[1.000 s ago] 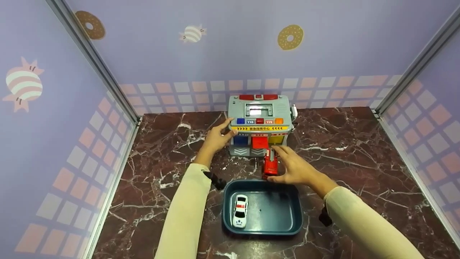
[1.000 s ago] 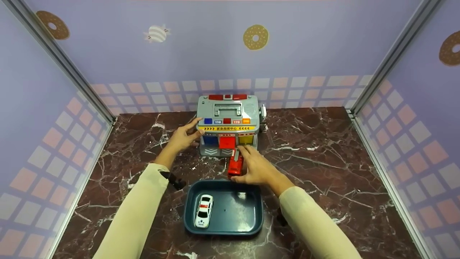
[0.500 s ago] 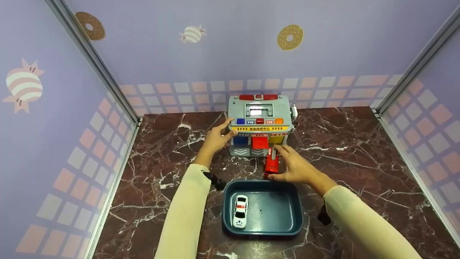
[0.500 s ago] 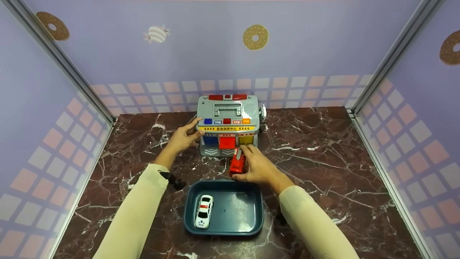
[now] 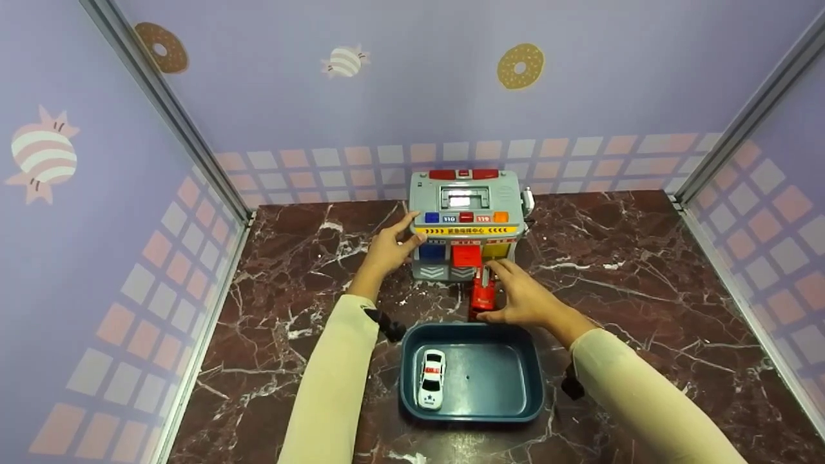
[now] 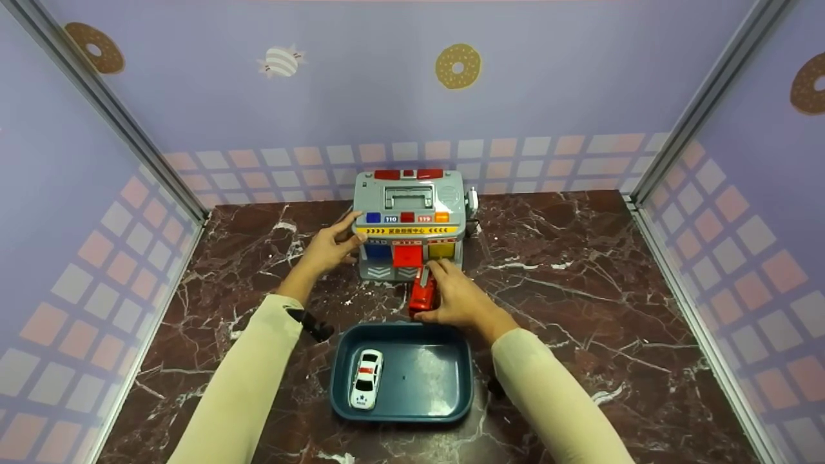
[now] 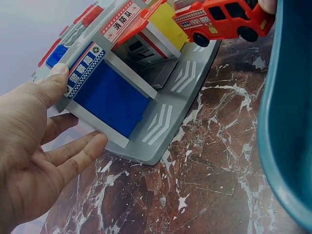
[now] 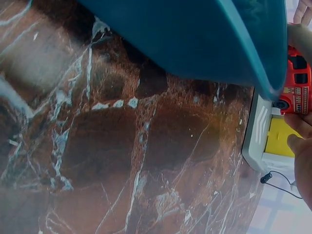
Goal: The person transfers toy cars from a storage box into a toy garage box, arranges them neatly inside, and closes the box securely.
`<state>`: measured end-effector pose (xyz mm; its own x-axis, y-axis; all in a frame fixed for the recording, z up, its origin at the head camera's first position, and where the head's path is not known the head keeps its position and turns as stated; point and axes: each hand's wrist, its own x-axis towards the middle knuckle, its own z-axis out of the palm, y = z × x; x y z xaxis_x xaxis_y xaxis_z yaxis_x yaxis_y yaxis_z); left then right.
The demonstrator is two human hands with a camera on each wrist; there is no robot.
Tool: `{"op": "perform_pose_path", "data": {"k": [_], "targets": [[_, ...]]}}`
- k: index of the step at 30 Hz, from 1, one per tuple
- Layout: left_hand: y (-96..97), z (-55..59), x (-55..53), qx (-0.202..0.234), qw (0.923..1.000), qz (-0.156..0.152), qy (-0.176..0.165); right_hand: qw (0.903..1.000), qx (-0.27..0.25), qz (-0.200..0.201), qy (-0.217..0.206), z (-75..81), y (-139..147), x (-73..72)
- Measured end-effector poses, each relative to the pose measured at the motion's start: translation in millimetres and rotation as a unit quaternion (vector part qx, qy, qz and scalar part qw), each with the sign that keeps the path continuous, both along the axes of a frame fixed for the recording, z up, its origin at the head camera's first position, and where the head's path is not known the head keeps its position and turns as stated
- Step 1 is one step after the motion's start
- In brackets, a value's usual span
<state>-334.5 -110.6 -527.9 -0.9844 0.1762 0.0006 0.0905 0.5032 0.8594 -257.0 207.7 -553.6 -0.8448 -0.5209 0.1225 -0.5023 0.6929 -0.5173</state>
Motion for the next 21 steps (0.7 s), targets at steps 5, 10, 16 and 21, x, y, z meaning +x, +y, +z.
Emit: {"op": "perform_pose_path", "data": {"k": [5, 10, 16, 21], "targets": [[0.4, -0.2, 0.6, 0.004, 1.0, 0.002, -0.002, 1.0, -0.009, 0.002, -0.002, -0.7, -5, -2.7], [-0.4, -0.3, 0.7, -0.007, 1.0, 0.002, 0.001, 1.0, -0.003, 0.0, -0.006, 0.3, -10, -5.3], [-1.3, -0.2, 1.3, -0.027, 0.9996, 0.0, 0.012, 0.9999, 0.009, 0.005, -0.008, -3.4, -15, -9.5], [-1.3, -0.9, 1.6, -0.031, 0.9993, 0.006, 0.021, 0.9996, 0.022, 0.016, -0.006, -5.5, -19, -12.2]]}}
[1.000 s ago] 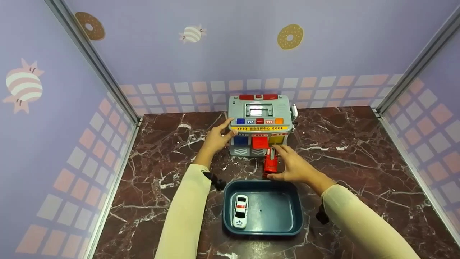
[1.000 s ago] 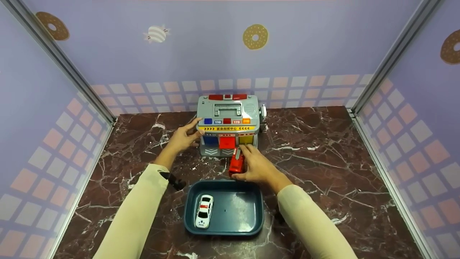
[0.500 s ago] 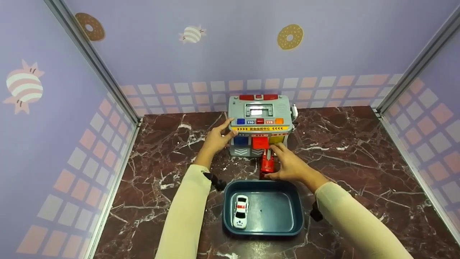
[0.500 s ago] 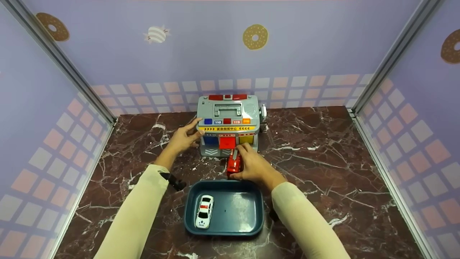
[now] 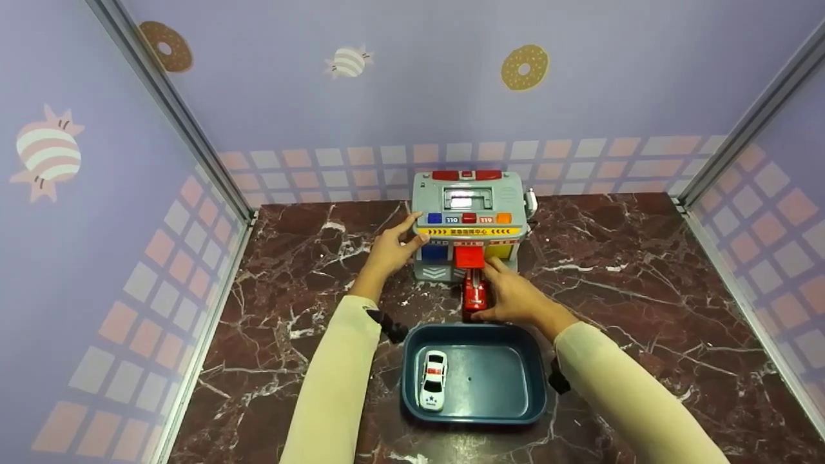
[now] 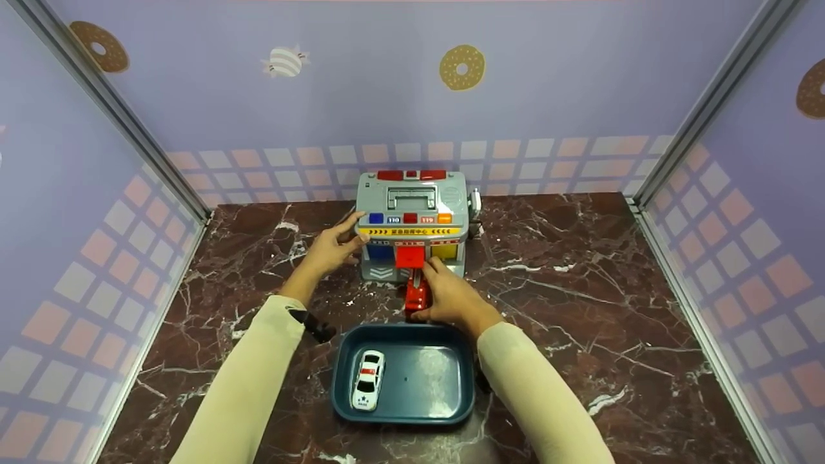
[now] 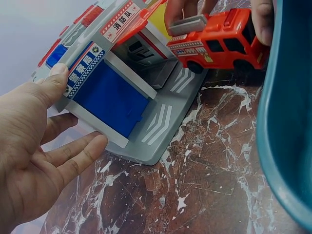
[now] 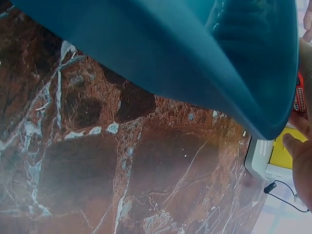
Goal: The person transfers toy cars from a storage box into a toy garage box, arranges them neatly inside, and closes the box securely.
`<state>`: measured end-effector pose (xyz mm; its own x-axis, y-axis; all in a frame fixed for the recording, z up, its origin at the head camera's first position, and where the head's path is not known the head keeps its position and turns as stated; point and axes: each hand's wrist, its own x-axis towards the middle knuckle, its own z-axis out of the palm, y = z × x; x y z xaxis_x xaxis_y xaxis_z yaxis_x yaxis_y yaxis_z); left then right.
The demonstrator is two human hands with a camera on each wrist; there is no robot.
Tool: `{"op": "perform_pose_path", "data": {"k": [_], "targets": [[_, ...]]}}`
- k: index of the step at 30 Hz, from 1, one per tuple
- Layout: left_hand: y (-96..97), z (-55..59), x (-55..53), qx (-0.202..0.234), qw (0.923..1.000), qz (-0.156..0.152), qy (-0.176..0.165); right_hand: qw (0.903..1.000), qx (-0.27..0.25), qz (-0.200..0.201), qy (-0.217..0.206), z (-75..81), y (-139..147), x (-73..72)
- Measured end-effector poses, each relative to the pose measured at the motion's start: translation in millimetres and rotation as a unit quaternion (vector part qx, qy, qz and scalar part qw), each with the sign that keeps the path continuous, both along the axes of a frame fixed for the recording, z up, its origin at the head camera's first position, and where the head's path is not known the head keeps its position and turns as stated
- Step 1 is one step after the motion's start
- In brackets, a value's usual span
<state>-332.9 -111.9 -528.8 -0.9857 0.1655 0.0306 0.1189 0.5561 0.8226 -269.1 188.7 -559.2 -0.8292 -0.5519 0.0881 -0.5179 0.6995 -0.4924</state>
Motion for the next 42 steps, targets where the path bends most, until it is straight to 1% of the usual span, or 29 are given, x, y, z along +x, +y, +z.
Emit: {"op": "perform_pose_path", "data": {"k": [3, 7, 15, 19, 26, 28, 30, 35, 38, 42], "targets": [[0.8, -0.6, -0.4, 0.005, 1.0, 0.001, -0.002, 0.9999, 0.012, -0.002, 0.001, -0.9, -2, -1.0], [1.4, -0.8, -0.1, 0.016, 0.9998, 0.0, -0.008, 0.9995, 0.024, -0.015, -0.013, -2.0, -4, -2.9], [2.5, -2.5, -0.7, 0.012, 0.9999, -0.002, -0.002, 0.999, 0.027, -0.022, -0.03, -6.4, -6, -8.0], [3.1, -1.8, -0.5, 0.014, 0.9999, 0.001, -0.001, 0.9988, 0.023, -0.026, -0.036, -5.7, -6, -9.7], [3.1, -1.1, -0.6, 0.013, 0.9999, -0.003, 0.0, 0.9998, 0.02, -0.007, 0.001, -6.2, -5, -13.1], [3.3, -1.4, -0.9, 0.017, 0.9998, -0.004, -0.001, 0.9997, 0.022, -0.007, 0.003, -7.3, -6, -13.9], [3.1, -1.3, -0.6, 0.021, 0.9998, -0.002, -0.004, 0.9996, 0.026, -0.011, -0.004, -8.0, -6, -14.4], [2.1, -1.0, 0.3, 0.016, 0.9998, 0.007, -0.004, 0.9989, 0.043, -0.018, -0.004, -9.2, -8, -14.9], [1.3, -1.4, 0.3, 0.008, 0.9999, 0.008, 0.0, 0.9985, 0.051, -0.018, 0.004, -10.3, -9, -14.0], [1.2, -1.4, 0.9, 0.011, 0.9999, 0.006, -0.001, 0.9977, 0.062, -0.015, 0.021, -11.3, -7, -10.8]]}}
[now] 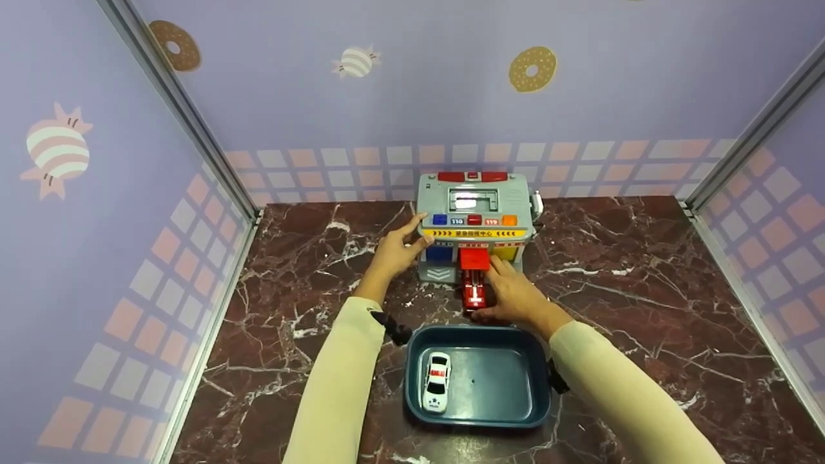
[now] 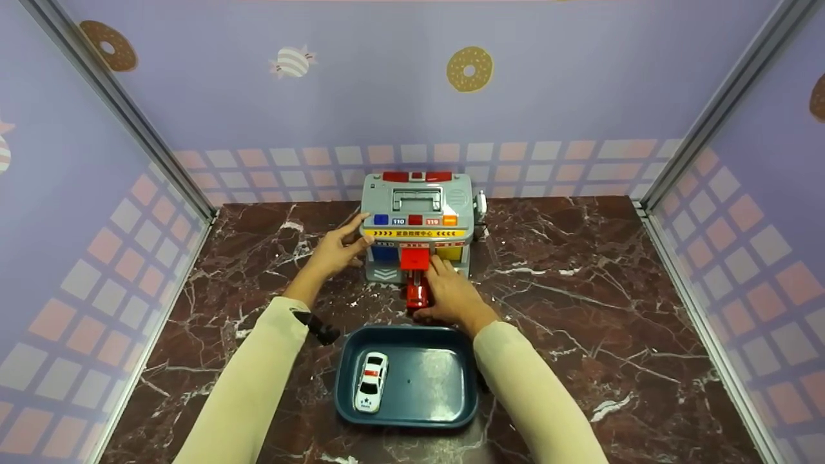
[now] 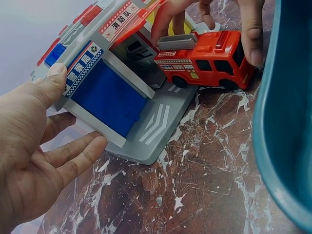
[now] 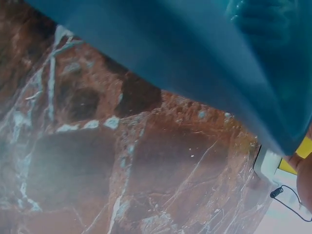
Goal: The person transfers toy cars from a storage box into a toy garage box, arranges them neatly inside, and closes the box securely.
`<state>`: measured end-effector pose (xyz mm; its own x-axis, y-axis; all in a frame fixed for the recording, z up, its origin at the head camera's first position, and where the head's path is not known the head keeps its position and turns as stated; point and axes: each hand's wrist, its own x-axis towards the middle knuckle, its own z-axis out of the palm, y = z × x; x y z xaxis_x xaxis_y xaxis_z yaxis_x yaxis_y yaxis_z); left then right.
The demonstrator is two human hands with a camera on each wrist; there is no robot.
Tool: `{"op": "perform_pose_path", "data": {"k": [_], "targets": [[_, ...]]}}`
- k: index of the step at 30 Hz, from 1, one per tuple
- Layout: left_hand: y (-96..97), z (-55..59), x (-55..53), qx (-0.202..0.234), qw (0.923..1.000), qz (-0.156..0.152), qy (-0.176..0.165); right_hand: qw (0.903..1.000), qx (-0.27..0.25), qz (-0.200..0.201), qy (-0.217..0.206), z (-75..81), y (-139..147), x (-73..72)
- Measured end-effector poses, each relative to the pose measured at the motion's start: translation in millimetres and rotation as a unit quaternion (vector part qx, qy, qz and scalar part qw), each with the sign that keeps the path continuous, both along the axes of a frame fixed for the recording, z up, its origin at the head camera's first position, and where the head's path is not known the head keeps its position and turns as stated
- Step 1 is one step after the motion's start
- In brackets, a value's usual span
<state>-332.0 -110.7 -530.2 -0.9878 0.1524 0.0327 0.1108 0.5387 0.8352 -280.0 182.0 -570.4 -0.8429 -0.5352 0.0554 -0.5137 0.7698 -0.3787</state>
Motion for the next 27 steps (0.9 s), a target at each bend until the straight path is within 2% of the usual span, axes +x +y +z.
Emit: {"op": "perform_pose_path", "data": {"k": [4, 7, 15, 27], "targets": [[-0.6, 0.8, -0.1, 0.008, 1.0, -0.001, -0.004, 0.9992, 0.026, 0.003, 0.031, -0.7, 1.2, 2.5], [-0.9, -0.2, -0.7, 0.005, 1.0, 0.0, -0.003, 0.9985, 0.038, -0.002, 0.039, -1.0, 1.2, 3.7], [-1.7, -2.1, -0.1, 0.001, 1.0, -0.006, -0.006, 0.9975, 0.056, -0.016, 0.04, 1.0, -1.1, 1.5], [-2.5, -1.4, 1.3, -0.023, 0.9996, -0.003, 0.014, 0.9961, 0.071, -0.034, 0.041, 2.9, -4.3, -2.4]]}}
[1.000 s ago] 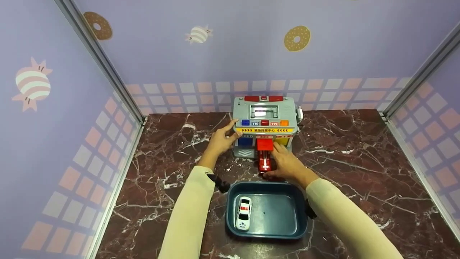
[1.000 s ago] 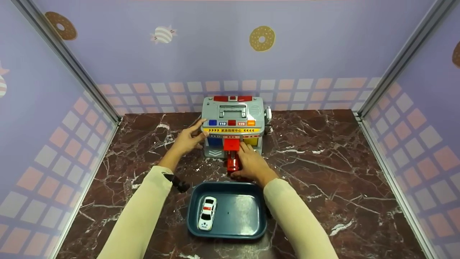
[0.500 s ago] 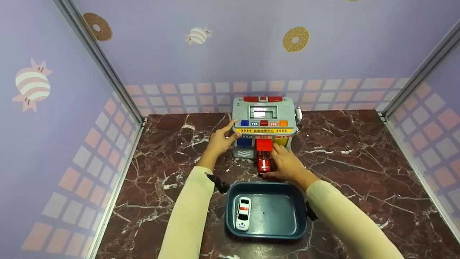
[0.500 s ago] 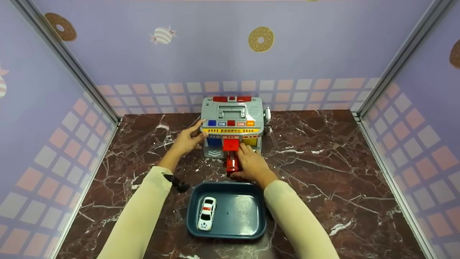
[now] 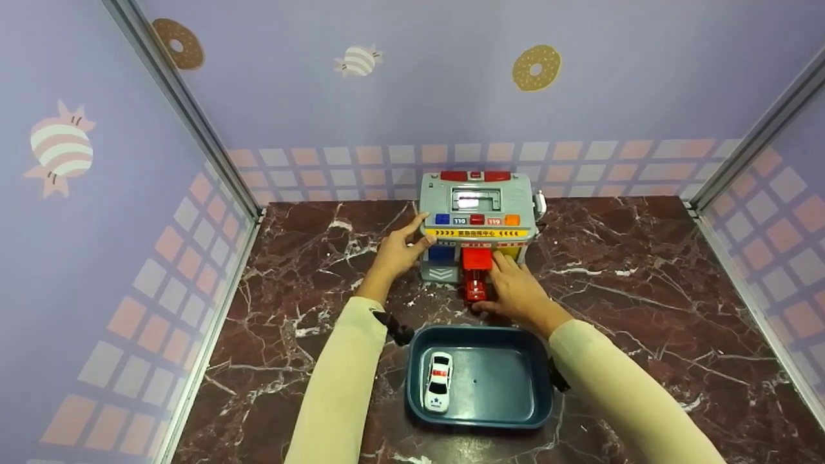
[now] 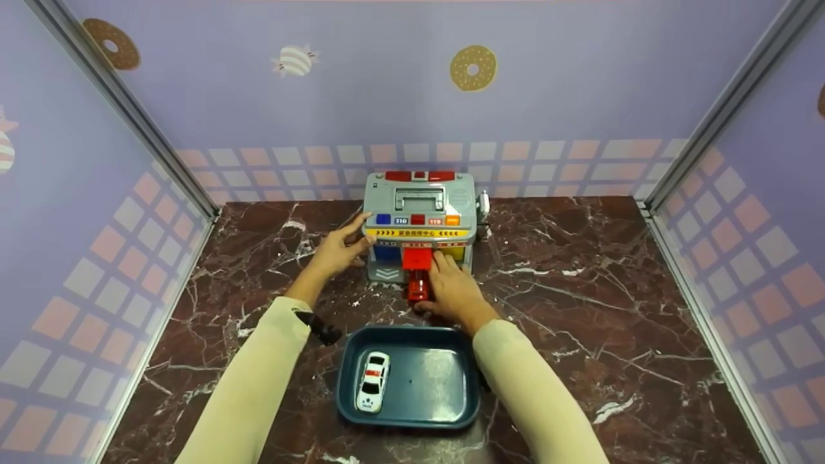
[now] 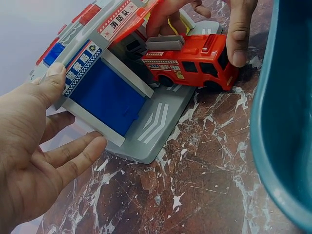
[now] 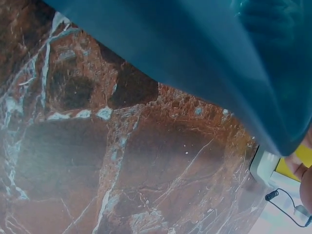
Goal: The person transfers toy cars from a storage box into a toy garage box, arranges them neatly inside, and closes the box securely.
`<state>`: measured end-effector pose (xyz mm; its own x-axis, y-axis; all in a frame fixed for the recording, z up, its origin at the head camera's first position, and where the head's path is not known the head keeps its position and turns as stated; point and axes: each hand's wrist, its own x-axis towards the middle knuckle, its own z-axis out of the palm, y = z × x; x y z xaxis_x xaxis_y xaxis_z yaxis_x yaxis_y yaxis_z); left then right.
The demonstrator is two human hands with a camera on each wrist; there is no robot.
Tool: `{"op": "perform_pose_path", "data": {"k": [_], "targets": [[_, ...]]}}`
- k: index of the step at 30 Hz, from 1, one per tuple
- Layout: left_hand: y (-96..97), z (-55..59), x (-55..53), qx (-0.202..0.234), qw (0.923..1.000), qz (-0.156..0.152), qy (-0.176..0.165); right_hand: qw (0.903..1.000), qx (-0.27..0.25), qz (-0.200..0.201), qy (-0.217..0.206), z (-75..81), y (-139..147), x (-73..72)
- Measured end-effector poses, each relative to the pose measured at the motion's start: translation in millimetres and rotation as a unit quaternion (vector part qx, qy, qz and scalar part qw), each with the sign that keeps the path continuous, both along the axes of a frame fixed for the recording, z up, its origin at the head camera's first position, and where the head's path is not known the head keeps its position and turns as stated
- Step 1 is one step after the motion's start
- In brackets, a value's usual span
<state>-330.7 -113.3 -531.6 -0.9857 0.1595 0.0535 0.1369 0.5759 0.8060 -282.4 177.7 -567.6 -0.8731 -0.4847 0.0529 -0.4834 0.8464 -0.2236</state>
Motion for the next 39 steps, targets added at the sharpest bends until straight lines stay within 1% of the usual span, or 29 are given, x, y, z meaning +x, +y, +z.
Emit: {"op": "perform_pose_path", "data": {"k": [6, 10, 18, 21, 27, 31, 39], "targets": [[-1.1, -1.2, -0.5, 0.009, 0.9999, 0.0, -0.007, 0.9997, 0.01, -0.016, 0.014, -2.2, 0, 3.1], [-2.0, -2.6, -1.9, 0.009, 0.9999, 0.0, -0.008, 0.9978, 0.032, -0.027, 0.052, -2.4, -2, 6.7], [-2.1, -2.7, -1.5, 0.017, 0.9998, -0.005, -0.013, 0.9876, 0.069, -0.045, 0.134, -2.5, -5, 12.7], [-2.0, -2.6, -0.9, 0.02, 0.9997, -0.003, -0.013, 0.9835, 0.077, -0.044, 0.158, -2.4, -6, 14.3], [-1.6, -2.9, -0.4, 0.019, 0.9998, -0.002, -0.008, 0.9755, 0.1, -0.034, 0.193, -2.7, -6, 15.1], [-1.0, -2.8, -0.2, 0.017, 0.9998, -0.003, -0.006, 0.9743, 0.102, -0.03, 0.198, -2.4, -6, 12.8], [0.4, -1.2, -0.3, 0.015, 0.9998, -0.006, -0.009, 0.9815, 0.106, -0.038, 0.155, 1.0, -7, 6.8]]}}
